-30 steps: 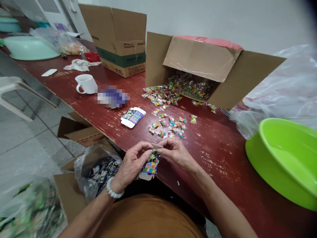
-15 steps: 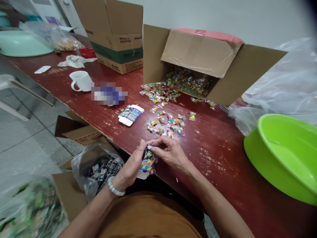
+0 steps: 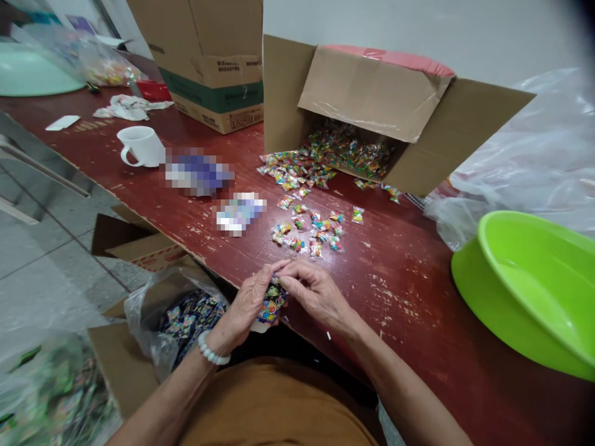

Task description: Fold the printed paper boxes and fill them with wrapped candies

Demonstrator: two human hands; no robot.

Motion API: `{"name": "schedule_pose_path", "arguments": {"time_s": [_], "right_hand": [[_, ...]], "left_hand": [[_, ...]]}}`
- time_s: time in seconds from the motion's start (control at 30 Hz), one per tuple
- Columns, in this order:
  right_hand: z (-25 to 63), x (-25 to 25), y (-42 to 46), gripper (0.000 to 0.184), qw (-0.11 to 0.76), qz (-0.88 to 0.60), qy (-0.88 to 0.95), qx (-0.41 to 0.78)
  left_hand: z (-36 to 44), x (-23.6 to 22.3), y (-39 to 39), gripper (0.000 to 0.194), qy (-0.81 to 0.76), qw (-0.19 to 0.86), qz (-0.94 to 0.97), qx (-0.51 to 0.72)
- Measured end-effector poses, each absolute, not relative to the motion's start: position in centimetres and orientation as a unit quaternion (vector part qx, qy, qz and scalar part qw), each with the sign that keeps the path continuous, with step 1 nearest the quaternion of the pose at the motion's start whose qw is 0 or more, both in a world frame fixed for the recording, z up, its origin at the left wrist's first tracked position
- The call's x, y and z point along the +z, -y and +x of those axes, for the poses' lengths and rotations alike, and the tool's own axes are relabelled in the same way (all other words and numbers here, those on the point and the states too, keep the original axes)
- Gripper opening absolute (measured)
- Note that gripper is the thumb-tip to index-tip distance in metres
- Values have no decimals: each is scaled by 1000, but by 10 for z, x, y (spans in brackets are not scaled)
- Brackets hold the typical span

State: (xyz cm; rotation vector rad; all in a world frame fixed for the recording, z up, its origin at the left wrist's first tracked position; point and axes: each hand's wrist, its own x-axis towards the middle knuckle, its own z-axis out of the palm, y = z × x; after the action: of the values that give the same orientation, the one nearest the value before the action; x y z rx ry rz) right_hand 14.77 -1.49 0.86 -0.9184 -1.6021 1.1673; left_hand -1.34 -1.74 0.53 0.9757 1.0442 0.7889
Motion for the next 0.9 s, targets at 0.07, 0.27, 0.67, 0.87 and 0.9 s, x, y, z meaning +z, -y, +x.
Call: {"name": "schedule_pose_path", "arguments": {"time_s": [0.07,0.27,0.67,0.87,0.9], "right_hand": [[146,5,23,15,454,-381,675,439],[164,-9,7,28,367,-427,745,358],[208,-55,-41,34,217,-557,802,1],[219,-48,-30,22,324,-576,743,107],[219,-46,-28,18,336,-583,727,136]], "left_hand": [[-12,4,20,62,-474,679,423,367],[-13,-5,40,47,-445,743,319,385],[-48,-22,70,38,-458,772,305,319],[-114,-12,47,45,-443,721,514,139],[-124,-8,42,39,-427,709,557,75]]}}
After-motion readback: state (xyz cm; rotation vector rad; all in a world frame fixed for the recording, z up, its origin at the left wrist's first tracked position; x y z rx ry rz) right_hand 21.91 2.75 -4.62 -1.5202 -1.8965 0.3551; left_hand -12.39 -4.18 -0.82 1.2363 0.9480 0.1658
